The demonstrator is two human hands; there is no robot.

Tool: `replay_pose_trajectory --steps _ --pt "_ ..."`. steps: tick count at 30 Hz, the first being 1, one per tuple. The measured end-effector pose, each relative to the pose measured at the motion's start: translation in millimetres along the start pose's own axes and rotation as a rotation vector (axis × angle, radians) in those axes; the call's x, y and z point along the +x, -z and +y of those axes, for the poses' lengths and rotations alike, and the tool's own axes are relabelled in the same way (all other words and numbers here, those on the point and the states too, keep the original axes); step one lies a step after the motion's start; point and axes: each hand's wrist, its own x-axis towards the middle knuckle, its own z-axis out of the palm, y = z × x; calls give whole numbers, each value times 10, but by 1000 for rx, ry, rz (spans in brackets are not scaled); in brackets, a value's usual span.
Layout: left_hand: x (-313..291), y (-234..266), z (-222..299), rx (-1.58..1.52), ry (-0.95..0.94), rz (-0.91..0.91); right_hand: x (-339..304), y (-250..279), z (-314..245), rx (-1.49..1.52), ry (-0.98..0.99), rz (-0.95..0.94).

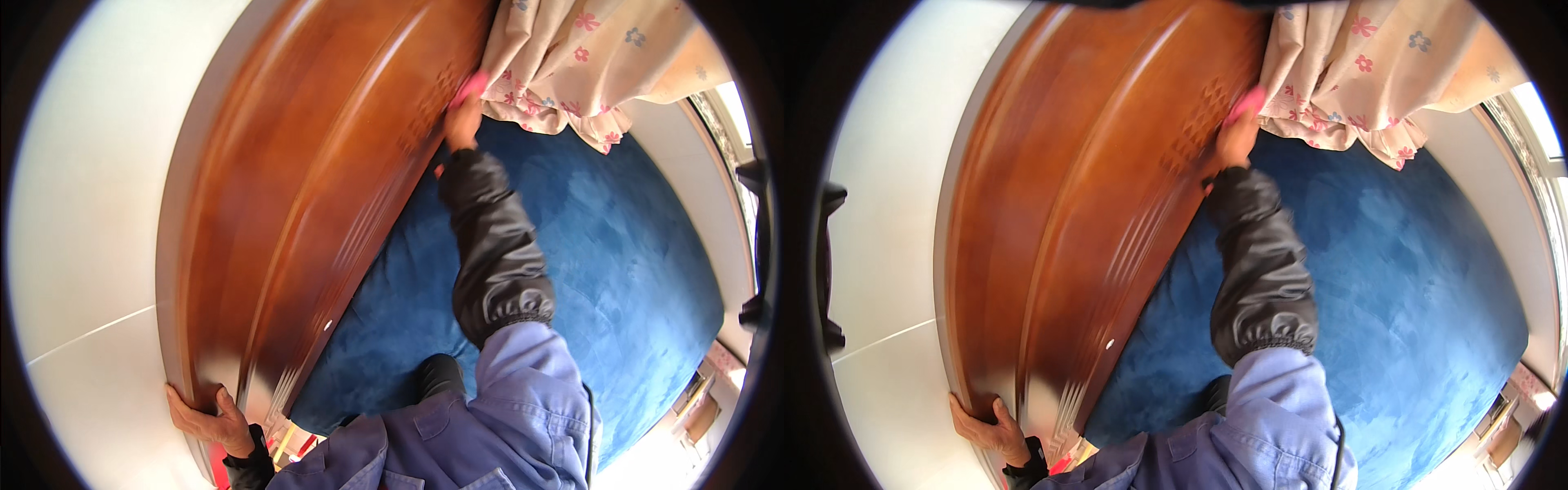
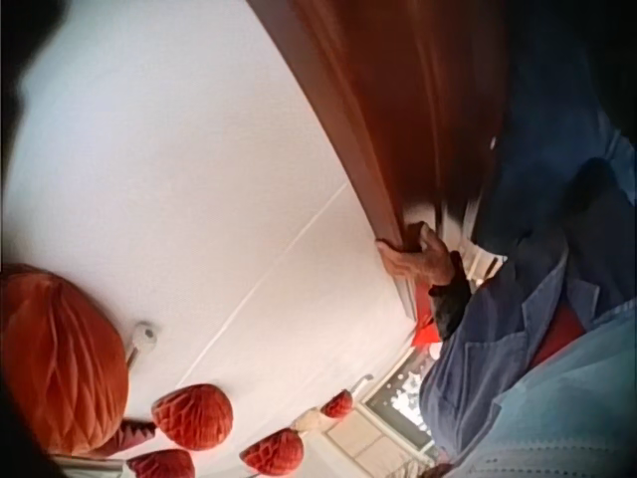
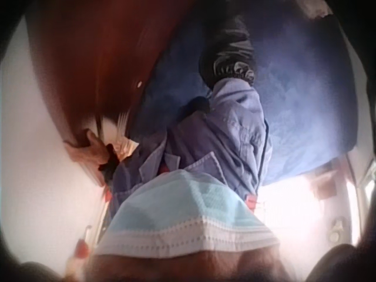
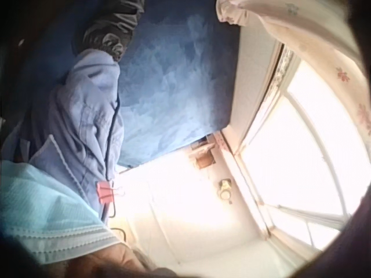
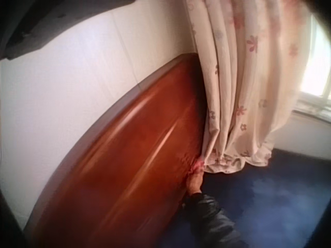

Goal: The person wipes the window frame and sill with a pink cloth, then wipes the blue mattress and the wooden headboard. The person uses a cloth to clean each surface in sequence.

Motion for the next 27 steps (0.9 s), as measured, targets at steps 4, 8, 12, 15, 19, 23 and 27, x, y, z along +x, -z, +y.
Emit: replay_pose_trajectory --steps 4,8,12,15,19,23,27 --pt "19 8 0 -9 -12 14 -1913 -82 200 -238 -380 -607" --pt "30 11 -3 0 -18 29 -3035 72 106 -33 -682 -883" --pt "14 -8 10 8 -12 51 -2163 200 201 110 -382 -565" --pt "-6 -37 18 -2 -11 59 -828 233 477 173 -83 -102" --pt "-22 -77 4 -2 -13 63 29 -1 725 150 -388 -349" --pt "-26 -102 12 -5 -17 81 -1148 -116 625 610 -833 -659" --pt "-3 -123 26 -15 -38 100 -3403 130 70 -39 -387 -725"
